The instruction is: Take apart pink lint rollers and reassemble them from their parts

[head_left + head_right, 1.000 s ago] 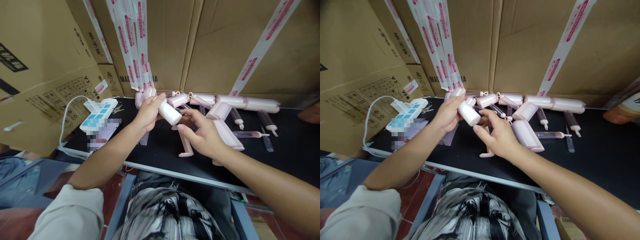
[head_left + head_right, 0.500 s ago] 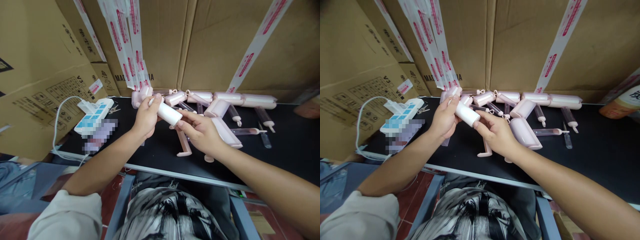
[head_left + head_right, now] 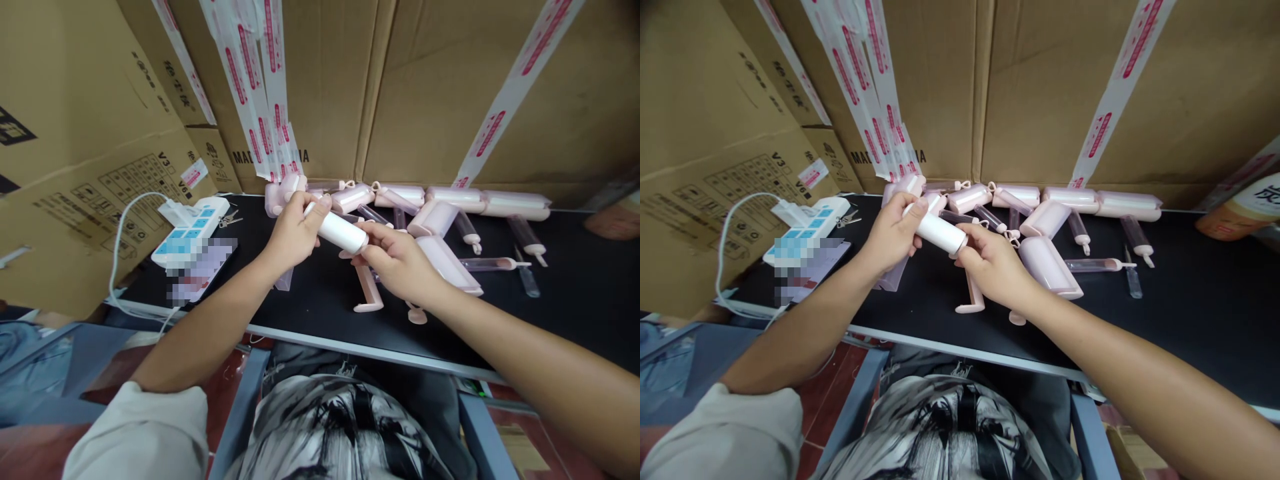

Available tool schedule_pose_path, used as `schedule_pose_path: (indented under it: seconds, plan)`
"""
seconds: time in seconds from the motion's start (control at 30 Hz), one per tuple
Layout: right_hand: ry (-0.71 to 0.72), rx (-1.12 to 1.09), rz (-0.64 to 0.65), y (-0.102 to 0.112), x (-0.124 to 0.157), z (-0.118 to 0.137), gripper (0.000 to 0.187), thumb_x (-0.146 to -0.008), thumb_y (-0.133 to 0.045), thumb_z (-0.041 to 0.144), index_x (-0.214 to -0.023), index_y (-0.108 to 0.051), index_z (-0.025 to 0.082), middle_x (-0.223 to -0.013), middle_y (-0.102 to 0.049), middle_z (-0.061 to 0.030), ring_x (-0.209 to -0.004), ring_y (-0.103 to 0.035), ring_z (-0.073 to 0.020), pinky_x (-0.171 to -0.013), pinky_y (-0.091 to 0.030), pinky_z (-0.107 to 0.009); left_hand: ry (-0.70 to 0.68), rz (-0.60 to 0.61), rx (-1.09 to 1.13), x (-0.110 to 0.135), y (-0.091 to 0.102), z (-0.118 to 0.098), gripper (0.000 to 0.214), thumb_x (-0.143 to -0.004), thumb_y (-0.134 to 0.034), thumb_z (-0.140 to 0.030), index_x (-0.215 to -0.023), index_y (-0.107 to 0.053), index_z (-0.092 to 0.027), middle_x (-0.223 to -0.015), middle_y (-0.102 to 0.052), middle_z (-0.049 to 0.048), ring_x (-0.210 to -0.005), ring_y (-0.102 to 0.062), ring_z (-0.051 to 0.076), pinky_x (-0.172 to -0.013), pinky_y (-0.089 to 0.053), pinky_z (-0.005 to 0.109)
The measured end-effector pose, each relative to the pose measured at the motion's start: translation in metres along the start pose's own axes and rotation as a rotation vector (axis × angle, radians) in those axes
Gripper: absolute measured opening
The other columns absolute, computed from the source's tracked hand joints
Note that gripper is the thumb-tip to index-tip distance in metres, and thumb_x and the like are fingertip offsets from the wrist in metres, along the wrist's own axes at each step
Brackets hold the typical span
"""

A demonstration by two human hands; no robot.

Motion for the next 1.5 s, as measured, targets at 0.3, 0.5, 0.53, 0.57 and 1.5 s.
schedule_pose_path:
  seconds: [0.3, 0.5, 0.53, 0.57, 1.5]
  plan:
    - [0.04, -0.136, -0.187, -0.002, 0.004, 0.001, 0.035, -0.084, -0.078, 0.035, -0.115, -0.066, 0.022, -0.104, -0.079, -0.0033, -0.088, -0.077, -0.0218, -0.084, -0.066, -0.043, 0.197, -0.024, 0.349, -0.012, 0.008, -0.002, 0.047, -0.094, -0.075, -0.066, -0.095, -0.06, -0.021, -0.06, -0.055, -0.0047, -0.04, -0.052, 0.009, -0.035, -0.033, 0.019]
    - [0.247, 0.695, 0.227, -0.024, 0.003, 0.02, 0.009, -0.093, -0.068, 0.021, -0.085, -0.065, 0.02, -0.089, -0.077, -0.007, -0.09, -0.071, -0.0255, -0.088, -0.051, -0.041, 0.163, -0.177, 0.452, -0.023, 0.033, -0.006, 0.051, -0.09, -0.078, -0.071, -0.096, -0.061, -0.023, -0.059, -0.055, -0.0064, -0.04, -0.047, 0.007, -0.036, -0.028, 0.02]
    - [0.271, 0.85, 0.336, -0.033, 0.001, 0.022, 0.012, -0.095, -0.066, 0.019, -0.083, -0.067, 0.019, -0.087, -0.077, -0.009, -0.091, -0.071, -0.0274, -0.088, -0.048, -0.042, 0.16, -0.178, 0.459, -0.024, 0.036, -0.007, 0.052, -0.088, -0.079, -0.072, -0.095, -0.06, -0.023, -0.059, -0.055, -0.0064, -0.041, -0.047, 0.007, -0.037, -0.027, 0.02]
    - [0.284, 0.979, 0.422, -0.042, -0.002, 0.024, 0.016, -0.097, -0.063, 0.018, -0.082, -0.069, 0.018, -0.086, -0.077, -0.0107, -0.092, -0.071, -0.0289, -0.087, -0.046, -0.042, 0.157, -0.175, 0.465, -0.024, 0.038, -0.007, 0.053, -0.088, -0.08, -0.072, -0.094, -0.06, -0.023, -0.059, -0.055, -0.0063, -0.041, -0.047, 0.007, -0.037, -0.027, 0.021]
    - [0.264, 0.357, -0.103, 0.003, -0.003, 0.014, 0.054, -0.092, -0.08, 0.058, -0.131, -0.062, 0.025, -0.13, -0.071, -0.0106, -0.109, -0.069, -0.0293, -0.086, -0.057, -0.04, -0.027, 0.158, 0.36, 0.006, 0.006, -0.007, 0.057, -0.072, -0.1, -0.044, -0.1, -0.054, -0.024, -0.086, -0.063, -0.0044, -0.056, -0.065, 0.009, -0.046, -0.048, 0.018]
Point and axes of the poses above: each hand's wrist, its own x-axis away from the middle knuckle, its own y-axis out of the back of the hand, z = x × y, the point moved 2 cm from there along -x, towards the middle knuckle
